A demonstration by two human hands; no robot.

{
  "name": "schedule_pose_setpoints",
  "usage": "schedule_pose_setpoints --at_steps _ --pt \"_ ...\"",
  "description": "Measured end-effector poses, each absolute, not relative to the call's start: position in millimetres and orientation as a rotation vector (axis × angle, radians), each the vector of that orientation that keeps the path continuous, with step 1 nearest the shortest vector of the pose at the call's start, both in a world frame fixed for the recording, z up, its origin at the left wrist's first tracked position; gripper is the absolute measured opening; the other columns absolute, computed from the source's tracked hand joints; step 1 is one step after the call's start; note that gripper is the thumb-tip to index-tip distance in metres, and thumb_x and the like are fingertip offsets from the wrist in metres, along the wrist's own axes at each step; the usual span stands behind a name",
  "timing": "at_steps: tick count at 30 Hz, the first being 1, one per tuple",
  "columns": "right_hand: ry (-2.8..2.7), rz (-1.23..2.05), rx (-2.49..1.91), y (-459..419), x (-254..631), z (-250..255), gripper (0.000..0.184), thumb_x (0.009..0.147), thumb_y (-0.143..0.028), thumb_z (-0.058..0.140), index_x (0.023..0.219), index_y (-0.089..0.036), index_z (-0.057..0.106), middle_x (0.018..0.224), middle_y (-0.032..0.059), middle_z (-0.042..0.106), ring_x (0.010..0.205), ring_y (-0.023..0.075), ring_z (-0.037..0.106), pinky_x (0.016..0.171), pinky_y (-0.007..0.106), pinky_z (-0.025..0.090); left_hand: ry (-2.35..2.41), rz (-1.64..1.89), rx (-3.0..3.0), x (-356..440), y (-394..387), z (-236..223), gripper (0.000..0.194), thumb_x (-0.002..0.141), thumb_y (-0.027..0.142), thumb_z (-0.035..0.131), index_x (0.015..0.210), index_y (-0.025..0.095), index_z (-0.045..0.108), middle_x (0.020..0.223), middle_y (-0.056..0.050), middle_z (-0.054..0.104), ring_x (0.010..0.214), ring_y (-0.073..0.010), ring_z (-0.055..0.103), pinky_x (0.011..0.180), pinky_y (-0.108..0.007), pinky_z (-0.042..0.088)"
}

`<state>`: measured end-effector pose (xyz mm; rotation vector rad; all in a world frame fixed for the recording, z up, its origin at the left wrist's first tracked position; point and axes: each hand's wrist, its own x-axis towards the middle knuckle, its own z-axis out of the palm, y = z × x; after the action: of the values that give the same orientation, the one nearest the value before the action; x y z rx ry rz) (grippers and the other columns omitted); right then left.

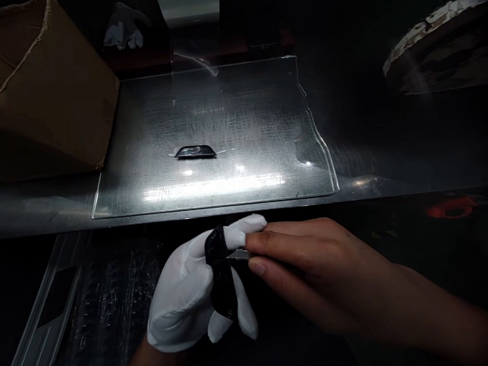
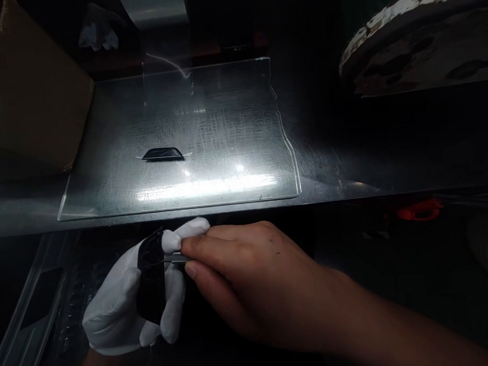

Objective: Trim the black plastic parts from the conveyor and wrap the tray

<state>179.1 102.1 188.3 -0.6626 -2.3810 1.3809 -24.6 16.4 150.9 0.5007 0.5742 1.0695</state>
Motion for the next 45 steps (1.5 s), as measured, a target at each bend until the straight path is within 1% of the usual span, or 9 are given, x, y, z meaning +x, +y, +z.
schedule_pose_setpoints --at_steps 4,10,16,22,26,28,32,38,45 --pt "-2.387 1.407 -0.602 105.2 181.8 187.2 0.017 0.105 -0.014 0.054 0.117 -0.017 0.066 0.095 -0.0013 0.067 0.081 0.0088 0.060 0.072 0.022 0.045 0.584 1.042 0.507 -25.7 16.5 150.7 0.058 0.103 0.046 0.055 0.150 0.013 0.051 0.063 -0.007 0.072 0.038 -0.0062 0.042 0.042 -0.017 0.034" --pt "-2.440 1.398 -0.524 112.0 183.7 188.2 0.015 0.104 -0.013 0.054 0.107 -0.016 0.068 0.093 0.0011 0.067 0.077 0.0098 0.059 0.067 0.023 0.044 0.559 1.032 0.489 -23.2 15.4 149.4 0.053 0.103 0.045 0.056 0.146 0.013 0.054 0.060 -0.006 0.070 0.037 -0.0063 0.044 0.041 -0.016 0.031" --pt "-2.443 1.482 -0.517 110.8 185.7 186.5 0.025 0.105 -0.017 0.054 0.124 -0.018 0.070 0.095 0.0013 0.071 0.080 0.0113 0.065 0.070 0.025 0.048 0.469 1.138 0.470 -19.6 15.6 146.3 0.043 0.104 0.038 0.054 0.139 0.013 0.060 0.067 -0.007 0.071 0.041 -0.0061 0.050 0.040 -0.012 0.037" --pt "-2.387 1.508 -0.496 106.7 186.8 187.6 0.031 0.104 -0.016 0.055 0.132 -0.020 0.068 0.093 0.0009 0.073 0.077 0.0111 0.067 0.068 0.024 0.051 0.448 1.150 0.439 -22.6 18.6 149.8 0.035 0.105 0.036 0.050 0.132 0.020 0.067 0.115 -0.015 0.071 0.048 -0.0061 0.061 0.035 -0.012 0.037" --pt "-2.345 1.441 -0.541 108.2 187.0 192.5 0.027 0.104 -0.014 0.057 0.128 -0.020 0.068 0.102 0.0014 0.074 0.085 0.0111 0.068 0.075 0.023 0.052 0.386 1.151 0.484 -21.3 16.5 146.4 0.042 0.105 0.039 0.050 0.140 0.016 0.058 0.071 -0.008 0.072 0.036 -0.0054 0.046 0.035 -0.012 0.031" --pt "-2.376 1.373 -0.590 107.9 186.2 195.0 0.028 0.104 -0.015 0.056 0.129 -0.021 0.067 0.104 0.0017 0.073 0.086 0.0121 0.068 0.076 0.025 0.052 0.399 1.151 0.500 -20.5 15.9 144.6 0.047 0.105 0.040 0.051 0.144 0.015 0.053 0.063 -0.006 0.070 0.034 -0.0050 0.041 0.035 -0.012 0.029" --pt "-2.432 1.329 -0.617 106.7 182.9 197.1 0.028 0.105 -0.015 0.054 0.129 -0.021 0.066 0.098 0.0003 0.070 0.082 0.0111 0.065 0.071 0.024 0.048 0.399 1.130 0.523 -22.6 16.6 145.9 0.047 0.105 0.040 0.050 0.146 0.018 0.052 0.069 -0.010 0.076 0.035 -0.0052 0.043 0.037 -0.012 0.033" --pt "-2.484 1.321 -0.574 108.8 181.2 195.8 0.015 0.104 -0.016 0.054 0.109 -0.020 0.067 0.092 -0.0008 0.066 0.072 0.0095 0.058 0.061 0.024 0.042 0.471 1.070 0.503 -26.9 15.3 149.7 0.048 0.104 0.043 0.055 0.145 0.018 0.055 0.074 -0.013 0.078 0.037 -0.0061 0.047 0.039 -0.013 0.037" --pt "-2.496 1.378 -0.572 108.8 182.9 195.3 0.023 0.106 -0.018 0.052 0.121 -0.020 0.069 0.090 -0.0001 0.068 0.071 0.0106 0.061 0.063 0.024 0.045 0.491 1.095 0.513 -25.3 16.3 149.3 0.034 0.104 0.041 0.055 0.133 0.023 0.062 0.079 -0.010 0.078 0.040 -0.0049 0.053 0.039 -0.011 0.037"
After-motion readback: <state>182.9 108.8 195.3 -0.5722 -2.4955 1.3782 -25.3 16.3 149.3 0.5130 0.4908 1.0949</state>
